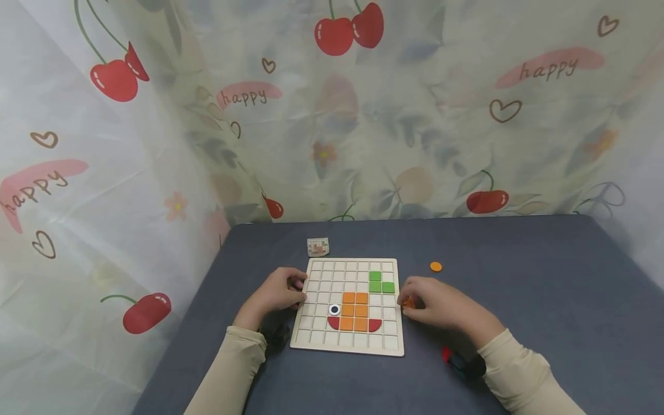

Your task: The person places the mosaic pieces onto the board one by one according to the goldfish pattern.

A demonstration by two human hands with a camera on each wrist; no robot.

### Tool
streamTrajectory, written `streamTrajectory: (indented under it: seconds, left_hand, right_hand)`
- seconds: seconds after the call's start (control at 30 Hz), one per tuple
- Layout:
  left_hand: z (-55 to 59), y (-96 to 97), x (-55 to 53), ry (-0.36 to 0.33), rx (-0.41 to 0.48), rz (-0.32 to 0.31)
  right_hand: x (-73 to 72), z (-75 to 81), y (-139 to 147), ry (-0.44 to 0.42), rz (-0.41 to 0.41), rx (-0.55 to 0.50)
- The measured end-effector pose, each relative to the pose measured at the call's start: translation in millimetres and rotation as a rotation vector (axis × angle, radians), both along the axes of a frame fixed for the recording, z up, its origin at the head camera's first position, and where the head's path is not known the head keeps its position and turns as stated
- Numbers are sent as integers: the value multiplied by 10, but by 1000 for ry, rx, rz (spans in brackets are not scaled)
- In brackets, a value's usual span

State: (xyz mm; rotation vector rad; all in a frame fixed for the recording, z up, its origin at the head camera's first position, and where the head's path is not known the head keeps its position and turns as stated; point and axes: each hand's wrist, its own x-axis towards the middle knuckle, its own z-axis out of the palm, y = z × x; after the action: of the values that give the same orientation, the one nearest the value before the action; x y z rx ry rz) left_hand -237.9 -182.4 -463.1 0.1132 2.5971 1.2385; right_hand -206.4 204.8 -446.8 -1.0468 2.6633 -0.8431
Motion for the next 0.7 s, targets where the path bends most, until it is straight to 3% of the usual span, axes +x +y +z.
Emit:
streamTrajectory:
  seconds: [0.2,0.7]
  left_hand:
    - [-3,2,10,3,-3,0]
    - [-17,-6,-3,4,5,0]
  right_hand:
    - [12,-99,61,-13,-20,28]
    - [30,-180,135,34,-73,51]
